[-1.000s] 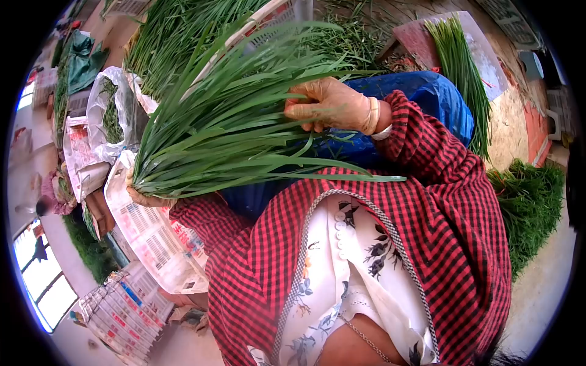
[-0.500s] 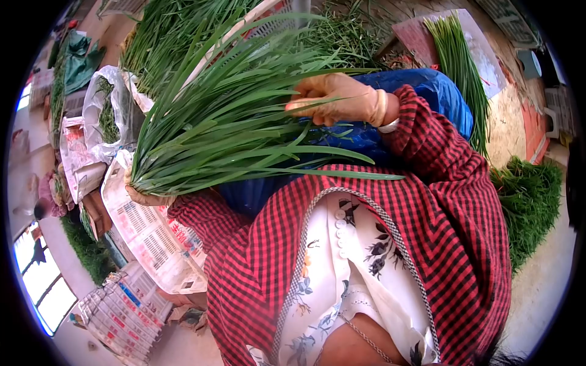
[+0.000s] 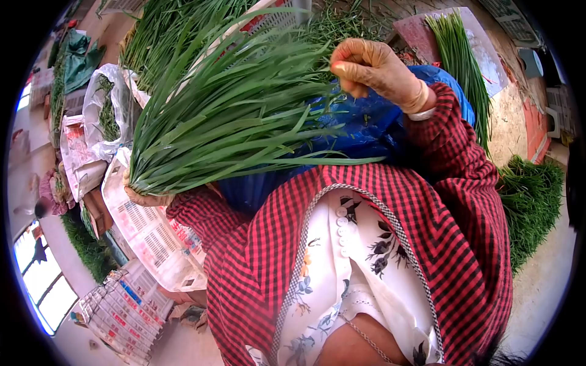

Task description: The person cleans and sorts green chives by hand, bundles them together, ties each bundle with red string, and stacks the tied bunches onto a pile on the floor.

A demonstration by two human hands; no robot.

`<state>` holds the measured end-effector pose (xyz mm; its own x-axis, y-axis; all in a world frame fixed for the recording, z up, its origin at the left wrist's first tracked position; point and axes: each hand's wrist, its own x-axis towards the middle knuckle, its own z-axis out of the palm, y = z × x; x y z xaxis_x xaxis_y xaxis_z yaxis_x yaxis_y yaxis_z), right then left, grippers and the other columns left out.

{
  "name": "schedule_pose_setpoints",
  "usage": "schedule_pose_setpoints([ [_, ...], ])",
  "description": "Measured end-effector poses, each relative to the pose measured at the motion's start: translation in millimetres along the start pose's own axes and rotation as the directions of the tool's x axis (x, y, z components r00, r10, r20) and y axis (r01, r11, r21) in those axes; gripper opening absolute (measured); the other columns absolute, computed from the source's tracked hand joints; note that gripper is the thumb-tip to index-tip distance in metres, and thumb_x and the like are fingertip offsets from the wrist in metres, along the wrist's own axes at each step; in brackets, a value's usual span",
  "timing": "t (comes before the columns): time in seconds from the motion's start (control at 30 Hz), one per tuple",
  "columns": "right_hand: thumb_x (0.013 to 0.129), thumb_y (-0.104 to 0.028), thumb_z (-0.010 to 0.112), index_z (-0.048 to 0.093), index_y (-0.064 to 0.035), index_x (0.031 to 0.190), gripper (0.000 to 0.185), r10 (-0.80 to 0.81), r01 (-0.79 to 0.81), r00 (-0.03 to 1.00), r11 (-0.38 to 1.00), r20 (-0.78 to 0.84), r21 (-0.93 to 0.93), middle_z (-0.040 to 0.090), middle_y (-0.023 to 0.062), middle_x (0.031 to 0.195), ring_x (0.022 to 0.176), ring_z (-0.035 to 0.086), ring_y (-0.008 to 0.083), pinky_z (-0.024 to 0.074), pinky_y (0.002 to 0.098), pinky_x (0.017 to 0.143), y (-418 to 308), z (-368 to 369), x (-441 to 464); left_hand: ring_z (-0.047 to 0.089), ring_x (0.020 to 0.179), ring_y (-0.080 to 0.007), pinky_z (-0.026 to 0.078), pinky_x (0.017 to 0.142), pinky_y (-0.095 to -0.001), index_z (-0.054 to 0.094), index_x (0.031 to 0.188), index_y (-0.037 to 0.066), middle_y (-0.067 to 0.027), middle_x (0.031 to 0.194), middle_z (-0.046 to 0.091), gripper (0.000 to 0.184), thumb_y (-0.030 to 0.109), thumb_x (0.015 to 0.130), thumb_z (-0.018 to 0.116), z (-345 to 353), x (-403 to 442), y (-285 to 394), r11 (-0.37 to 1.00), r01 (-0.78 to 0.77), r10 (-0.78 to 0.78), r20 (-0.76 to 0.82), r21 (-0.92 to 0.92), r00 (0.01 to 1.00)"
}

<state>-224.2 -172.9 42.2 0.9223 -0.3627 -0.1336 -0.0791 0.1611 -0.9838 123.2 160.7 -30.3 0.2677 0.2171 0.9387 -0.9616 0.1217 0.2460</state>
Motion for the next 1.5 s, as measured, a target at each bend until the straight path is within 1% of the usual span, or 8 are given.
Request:
schedule_pose_setpoints([
  [0.37,0.086,-0.030,0.069,0.064,-0.0028,0.095,0.029,0.384,-0.350,0.920,0.891,0.072,-0.289,0.059,0.0015,0.072,0.060,0.052,0.0069,0.0410,0.0213,0.049,4,52,21,0.064,0.097,-0.0290,0.056,0.086,-0.0437,0.051,0.119,-0.002,-0.0184,0.113,0.061,0.045,0.032,0.091,0.055,37,8,18,0.987,-0.128,0.130,-0.006,0.097,0.992],
  [0.47,0.088,-0.028,0.067,0.063,-0.0040,0.092,0.024,0.116,-0.082,0.976,0.980,0.182,-0.183,0.058,0.0007,0.070,0.060,0.052,0.0070,0.0417,0.0218,0.050,30,54,26,0.062,0.100,-0.0303,0.056,0.087,-0.0418,0.043,0.128,0.000,-0.0197,0.118,0.057,0.047,0.028,0.091,0.055,19,7,1,0.964,-0.259,0.259,0.009,0.067,0.966],
  [0.53,0.088,-0.023,0.066,0.062,-0.0042,0.087,0.019,0.093,-0.082,0.975,0.995,0.201,-0.065,0.056,-0.0009,0.068,0.058,0.051,0.0064,0.0416,0.0216,0.050,20,57,23,0.061,0.104,-0.0301,0.055,0.087,-0.0434,0.042,0.130,0.004,-0.0211,0.121,0.054,0.043,0.025,0.093,0.051,-51,-4,-38,0.888,0.355,-0.355,0.053,-0.291,0.933],
  [0.67,0.085,-0.019,0.065,0.056,-0.0051,0.075,0.019,-0.020,0.026,0.982,0.999,0.190,-0.032,0.049,-0.0050,0.064,0.054,0.045,0.0034,0.0378,0.0206,0.050,16,39,15,0.059,0.107,-0.0299,0.055,0.087,-0.0455,0.042,0.130,0.006,-0.0203,0.122,0.054,0.040,0.025,0.095,0.047,-27,3,-13,0.996,0.081,-0.084,0.170,0.025,0.982],
  [0.77,0.084,-0.019,0.066,0.057,-0.0057,0.074,0.018,0.064,-0.073,0.978,0.997,0.197,0.039,0.049,-0.0053,0.063,0.054,0.044,0.0027,0.0377,0.0200,0.049,0,30,0,0.062,0.098,-0.0279,0.053,0.085,-0.0475,0.060,0.110,0.005,-0.0151,0.104,0.063,0.035,0.032,0.093,0.047,-23,7,-8,0.650,0.598,-0.689,-0.033,-0.468,0.724],
  [0.97,0.086,-0.020,0.065,0.063,-0.0029,0.086,0.018,0.150,-0.176,0.970,0.975,-0.190,-0.133,0.057,-0.0002,0.064,0.051,0.051,0.0054,0.0413,0.0200,0.046,15,-18,-13,0.058,0.108,-0.0306,0.046,0.092,-0.0549,0.059,0.115,0.007,-0.0139,0.114,0.062,0.043,0.040,0.093,0.042,-46,20,-8,-0.150,0.751,-0.821,0.504,-0.643,0.268],
  [1.13,0.089,-0.025,0.065,0.062,-0.0008,0.113,0.034,-0.353,0.117,0.889,0.791,-0.292,-0.600,0.064,0.0049,0.089,0.084,0.059,0.0095,0.0488,0.0223,0.075,64,-53,-8,0.057,0.109,-0.0317,0.043,0.095,-0.0511,0.054,0.126,0.008,-0.0147,0.122,0.059,0.048,0.039,0.093,0.039,-39,-1,-3,0.149,0.944,-0.987,0.013,-0.294,0.159],
  [1.5,0.092,-0.018,0.061,0.062,0.0006,0.113,0.028,-0.273,0.264,0.958,0.959,-0.093,-0.101,0.066,0.0047,0.099,0.089,0.058,0.0070,0.0467,0.0205,0.076,14,-8,17,0.065,0.079,-0.0219,0.055,0.068,-0.0307,0.055,0.115,0.000,-0.0142,0.101,0.065,0.026,0.014,0.094,0.051,-23,-11,8,0.408,0.885,-0.870,-0.200,0.224,0.452],
])
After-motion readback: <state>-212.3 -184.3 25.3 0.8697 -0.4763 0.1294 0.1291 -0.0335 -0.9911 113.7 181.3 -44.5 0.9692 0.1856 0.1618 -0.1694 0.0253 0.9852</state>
